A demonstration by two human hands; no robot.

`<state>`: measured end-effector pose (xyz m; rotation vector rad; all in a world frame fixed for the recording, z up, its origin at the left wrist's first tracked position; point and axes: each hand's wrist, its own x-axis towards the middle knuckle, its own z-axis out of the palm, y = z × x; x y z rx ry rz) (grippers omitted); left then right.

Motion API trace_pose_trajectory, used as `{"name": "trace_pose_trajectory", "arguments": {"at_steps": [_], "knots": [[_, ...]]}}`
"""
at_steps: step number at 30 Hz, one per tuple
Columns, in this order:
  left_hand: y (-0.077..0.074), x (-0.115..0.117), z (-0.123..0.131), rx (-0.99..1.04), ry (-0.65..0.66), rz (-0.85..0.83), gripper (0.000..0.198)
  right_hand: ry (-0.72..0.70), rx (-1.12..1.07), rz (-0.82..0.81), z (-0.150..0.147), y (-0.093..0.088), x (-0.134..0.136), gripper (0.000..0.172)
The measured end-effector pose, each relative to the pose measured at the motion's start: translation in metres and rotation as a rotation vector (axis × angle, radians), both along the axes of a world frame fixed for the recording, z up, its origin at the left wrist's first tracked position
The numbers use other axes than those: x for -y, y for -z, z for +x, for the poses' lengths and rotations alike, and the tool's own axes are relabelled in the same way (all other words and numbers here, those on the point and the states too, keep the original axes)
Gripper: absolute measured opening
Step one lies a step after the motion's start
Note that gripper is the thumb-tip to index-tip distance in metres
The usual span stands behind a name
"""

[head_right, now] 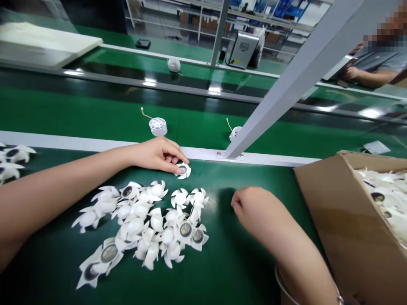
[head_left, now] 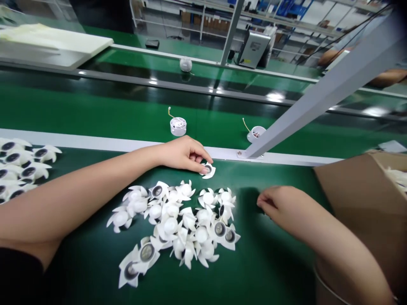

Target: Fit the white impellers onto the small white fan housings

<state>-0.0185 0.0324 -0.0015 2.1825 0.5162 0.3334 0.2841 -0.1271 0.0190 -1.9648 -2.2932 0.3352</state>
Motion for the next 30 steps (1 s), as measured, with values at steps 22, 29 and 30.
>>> {"name": "trace_pose_trajectory", "arguments": {"at_steps": [22, 29, 30], "knots": [[-0.004, 0.033, -0.018, 0.077, 0.037, 0.076, 0.037, -0.118, -0.542, -0.232, -0.038, -0.096, -0.063, 0.018], [0.007, 0.035, -0.017, 0.161, -0.041, 0.164, 0.032, -0.298, -0.510, -0.244, -0.092, -0.016, -0.080, 0.011], [0.008, 0.034, -0.017, 0.164, -0.043, 0.167, 0.031, -0.323, -0.504, -0.232, -0.094, -0.011, -0.080, 0.012]]}}
